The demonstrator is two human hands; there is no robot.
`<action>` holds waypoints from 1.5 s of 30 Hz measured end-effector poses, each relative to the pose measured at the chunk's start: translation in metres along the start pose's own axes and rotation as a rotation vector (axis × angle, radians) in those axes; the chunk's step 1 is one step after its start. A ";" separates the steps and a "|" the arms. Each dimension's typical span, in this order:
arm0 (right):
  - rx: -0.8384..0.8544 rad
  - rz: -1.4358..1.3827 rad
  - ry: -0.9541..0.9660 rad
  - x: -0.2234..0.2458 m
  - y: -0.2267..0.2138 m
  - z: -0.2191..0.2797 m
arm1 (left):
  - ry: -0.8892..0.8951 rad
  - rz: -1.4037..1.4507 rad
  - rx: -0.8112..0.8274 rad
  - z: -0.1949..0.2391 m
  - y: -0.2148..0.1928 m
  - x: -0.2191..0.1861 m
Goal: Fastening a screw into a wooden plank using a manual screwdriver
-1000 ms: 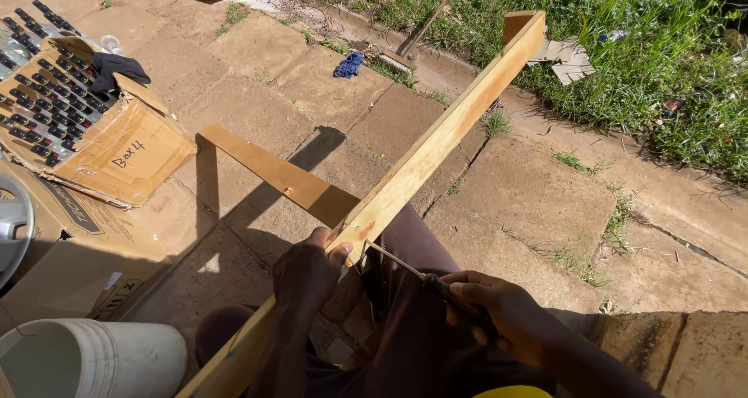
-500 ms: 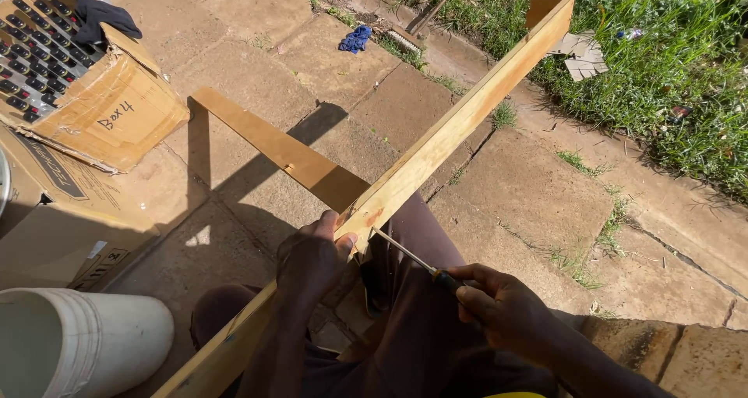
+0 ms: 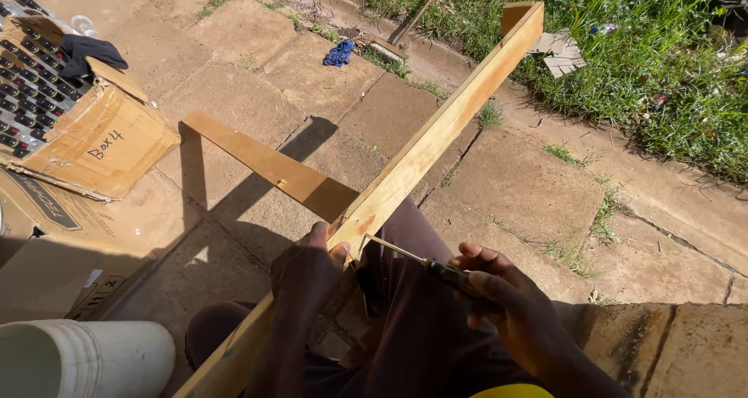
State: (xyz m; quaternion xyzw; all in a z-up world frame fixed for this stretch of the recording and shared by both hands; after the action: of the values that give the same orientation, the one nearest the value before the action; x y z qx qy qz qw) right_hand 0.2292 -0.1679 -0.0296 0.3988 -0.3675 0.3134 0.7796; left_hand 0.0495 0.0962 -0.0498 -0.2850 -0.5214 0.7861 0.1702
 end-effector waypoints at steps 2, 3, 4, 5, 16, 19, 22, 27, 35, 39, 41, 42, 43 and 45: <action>0.008 -0.205 0.141 -0.030 0.004 0.007 | 0.033 0.000 -0.029 0.001 -0.001 -0.002; 0.003 -0.198 0.131 -0.027 0.005 0.012 | 0.043 0.006 -0.035 0.000 -0.002 -0.004; -0.050 -0.143 0.332 -0.042 0.004 0.023 | 0.036 -0.049 -0.018 -0.001 0.000 -0.005; -0.095 -0.083 0.541 -0.059 0.002 0.040 | 0.017 -0.102 0.001 0.004 0.004 -0.002; 0.018 1.173 0.190 0.001 -0.022 -0.002 | 0.090 0.045 -0.038 0.007 -0.016 -0.017; -0.079 1.510 -0.078 0.022 -0.007 0.009 | 0.047 0.027 0.067 -0.005 -0.001 -0.016; -0.155 1.207 0.010 0.034 0.001 0.017 | 0.007 0.028 0.071 -0.004 0.000 -0.013; -0.093 0.031 0.225 -0.033 -0.019 0.024 | 0.059 -0.005 -0.002 0.005 -0.006 -0.017; -0.149 -0.051 0.585 -0.058 -0.028 0.040 | 0.116 0.033 -0.050 0.018 -0.020 -0.025; 0.089 0.577 0.321 -0.029 -0.027 0.003 | 0.082 0.022 -0.010 0.008 -0.016 -0.016; 0.071 1.518 0.342 -0.009 -0.022 0.001 | 0.141 0.051 -0.029 -0.002 -0.008 -0.012; 0.064 1.521 0.335 -0.010 -0.024 0.003 | 0.146 0.051 -0.037 0.000 -0.012 -0.015; 0.109 1.622 0.131 -0.005 -0.010 0.005 | 0.129 0.059 -0.029 0.003 -0.014 -0.014; 0.148 1.707 -0.070 0.005 0.012 0.010 | 0.117 0.064 -0.011 0.007 -0.015 -0.015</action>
State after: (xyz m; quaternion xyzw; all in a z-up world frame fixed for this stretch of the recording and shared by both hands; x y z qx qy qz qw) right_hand 0.2192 -0.1692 -0.0164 0.0449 -0.5440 0.8037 0.2367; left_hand 0.0562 0.0886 -0.0299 -0.3480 -0.5055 0.7702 0.1737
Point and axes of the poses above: each hand's wrist, its own z-axis away from the middle knuckle, its own y-axis out of the palm, x = y × z, the point moved 10 cm from there along -z, towards the middle knuckle, and after that the axes turned 13 degrees about x, right-handed, at the moved point
